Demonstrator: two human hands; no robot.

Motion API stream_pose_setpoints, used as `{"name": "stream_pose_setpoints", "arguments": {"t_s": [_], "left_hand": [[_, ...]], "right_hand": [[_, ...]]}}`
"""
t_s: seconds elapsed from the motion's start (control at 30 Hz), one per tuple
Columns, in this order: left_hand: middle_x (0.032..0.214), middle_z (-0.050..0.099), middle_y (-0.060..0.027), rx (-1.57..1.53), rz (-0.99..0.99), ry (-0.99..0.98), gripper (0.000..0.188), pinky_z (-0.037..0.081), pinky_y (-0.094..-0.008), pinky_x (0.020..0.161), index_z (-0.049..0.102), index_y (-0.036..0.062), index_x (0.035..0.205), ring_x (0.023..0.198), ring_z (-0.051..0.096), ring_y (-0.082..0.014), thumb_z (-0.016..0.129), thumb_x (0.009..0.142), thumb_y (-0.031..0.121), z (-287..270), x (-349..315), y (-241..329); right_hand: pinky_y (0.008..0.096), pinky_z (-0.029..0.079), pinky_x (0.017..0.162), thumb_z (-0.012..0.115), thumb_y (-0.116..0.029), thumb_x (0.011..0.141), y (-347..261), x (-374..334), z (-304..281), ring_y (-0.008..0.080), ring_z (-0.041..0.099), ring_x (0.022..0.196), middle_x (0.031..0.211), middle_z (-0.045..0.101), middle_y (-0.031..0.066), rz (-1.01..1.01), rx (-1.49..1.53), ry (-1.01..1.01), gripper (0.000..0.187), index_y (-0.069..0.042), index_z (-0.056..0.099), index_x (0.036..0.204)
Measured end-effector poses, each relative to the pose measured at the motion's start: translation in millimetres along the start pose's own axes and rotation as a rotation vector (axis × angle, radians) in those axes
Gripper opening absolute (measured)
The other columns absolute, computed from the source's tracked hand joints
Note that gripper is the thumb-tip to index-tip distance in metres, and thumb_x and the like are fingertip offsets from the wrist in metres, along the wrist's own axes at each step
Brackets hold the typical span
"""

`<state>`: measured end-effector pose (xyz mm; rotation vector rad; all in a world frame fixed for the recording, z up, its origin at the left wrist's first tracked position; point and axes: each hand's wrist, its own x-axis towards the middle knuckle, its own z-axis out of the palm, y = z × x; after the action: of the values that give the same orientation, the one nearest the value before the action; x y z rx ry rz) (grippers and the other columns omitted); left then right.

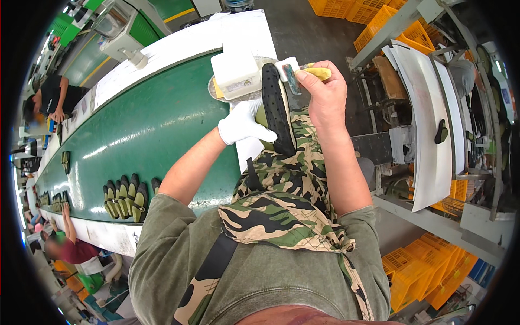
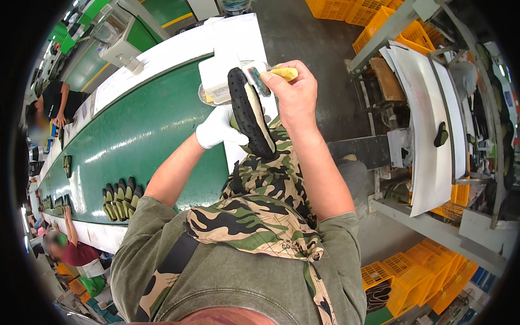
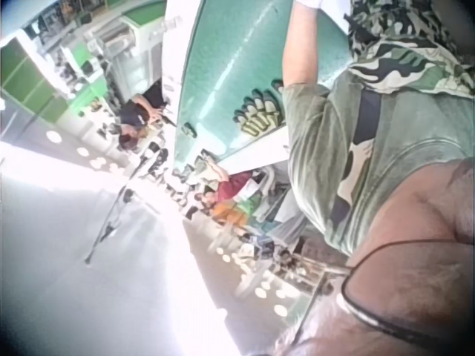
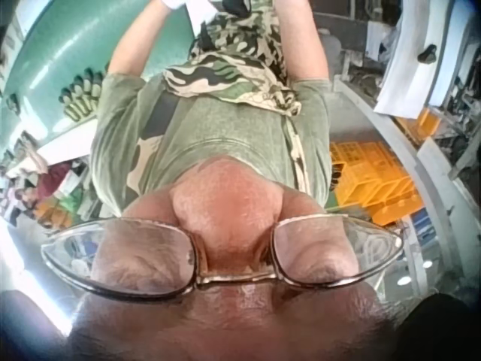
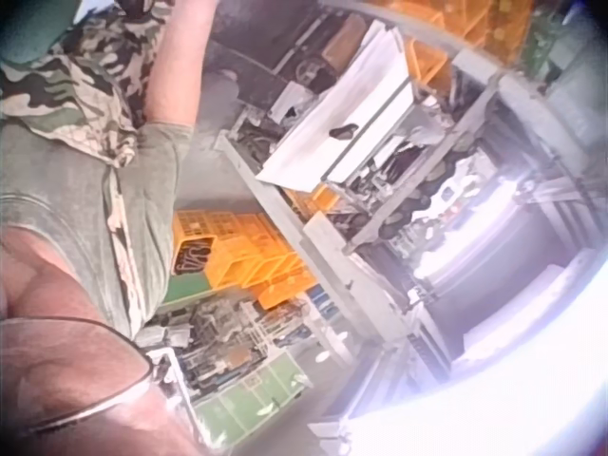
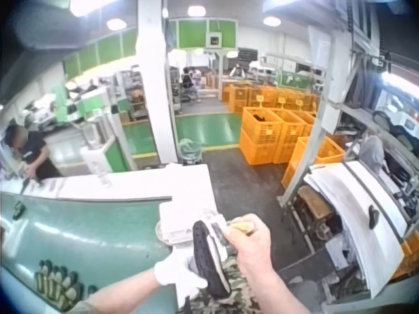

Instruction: The recorder applies glue to the bottom of shoes using a brush and then places them on a rack.

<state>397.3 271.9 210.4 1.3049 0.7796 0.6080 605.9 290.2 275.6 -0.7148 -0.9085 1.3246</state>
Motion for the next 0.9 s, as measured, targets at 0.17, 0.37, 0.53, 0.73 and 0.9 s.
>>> {"name": "stream_pose_setpoints", "arguments": {"t_s": [0.17,0.37,0.53,0.73,0.9], "left_hand": [[0.130,0.062,-0.0119,-0.134,0.065,-0.012,0.094,0.044,-0.0362,0.108,0.047,-0.0044,0.142,0.119,0.059,-0.0221,0.088,0.063,0.027,-3.7,-1.2,-5.2],[0.125,0.065,-0.0160,-0.328,0.036,-0.133,0.099,0.054,-0.0375,0.100,0.050,-0.0074,0.139,0.111,0.067,-0.0260,0.090,0.062,0.041,-7.6,-2.8,-8.9],[0.125,0.065,-0.0165,-0.487,0.011,-0.136,0.099,0.055,-0.0404,0.098,0.048,-0.0076,0.140,0.111,0.068,-0.0283,0.087,0.065,0.044,-1.0,-2.2,-4.0],[0.120,0.068,-0.0157,-0.565,-0.035,0.037,0.078,0.055,-0.0384,0.097,0.053,-0.0072,0.135,0.108,0.068,-0.0259,0.073,0.077,0.042,-1.7,-2.5,-10.0],[0.124,0.066,-0.0204,-0.587,-0.038,-0.035,0.077,0.055,-0.0427,0.098,0.053,-0.0042,0.137,0.108,0.068,-0.0303,0.070,0.080,0.045,-0.4,5.6,-21.2]], "right_hand": [[0.0231,0.049,0.075,0.074,0.005,0.084,12.4,-3.5,-9.4,0.0090,0.059,0.083,0.097,0.065,0.0064,-0.101,-0.046,-0.055,0.019,-0.004,0.057,0.088],[0.0260,0.052,0.080,0.073,0.004,0.084,3.3,21.1,-19.0,0.0117,0.062,0.089,0.100,0.066,0.0089,-0.133,0.002,-0.106,0.019,-0.005,0.057,0.090],[0.0257,0.050,0.079,0.075,0.001,0.084,7.6,11.4,-23.3,0.0123,0.061,0.089,0.097,0.066,0.0084,-0.187,-0.214,-0.190,0.021,-0.004,0.056,0.087],[0.0265,0.049,0.077,0.080,-0.006,0.083,9.8,-28.5,-39.7,0.0103,0.060,0.086,0.094,0.067,0.0063,0.159,-0.084,-0.483,0.024,-0.006,0.056,0.086],[0.0263,0.050,0.077,0.077,-0.004,0.084,8.1,-8.8,-44.2,0.0125,0.061,0.089,0.098,0.067,0.0104,0.057,-0.184,-0.356,0.023,-0.006,0.055,0.088]]}}
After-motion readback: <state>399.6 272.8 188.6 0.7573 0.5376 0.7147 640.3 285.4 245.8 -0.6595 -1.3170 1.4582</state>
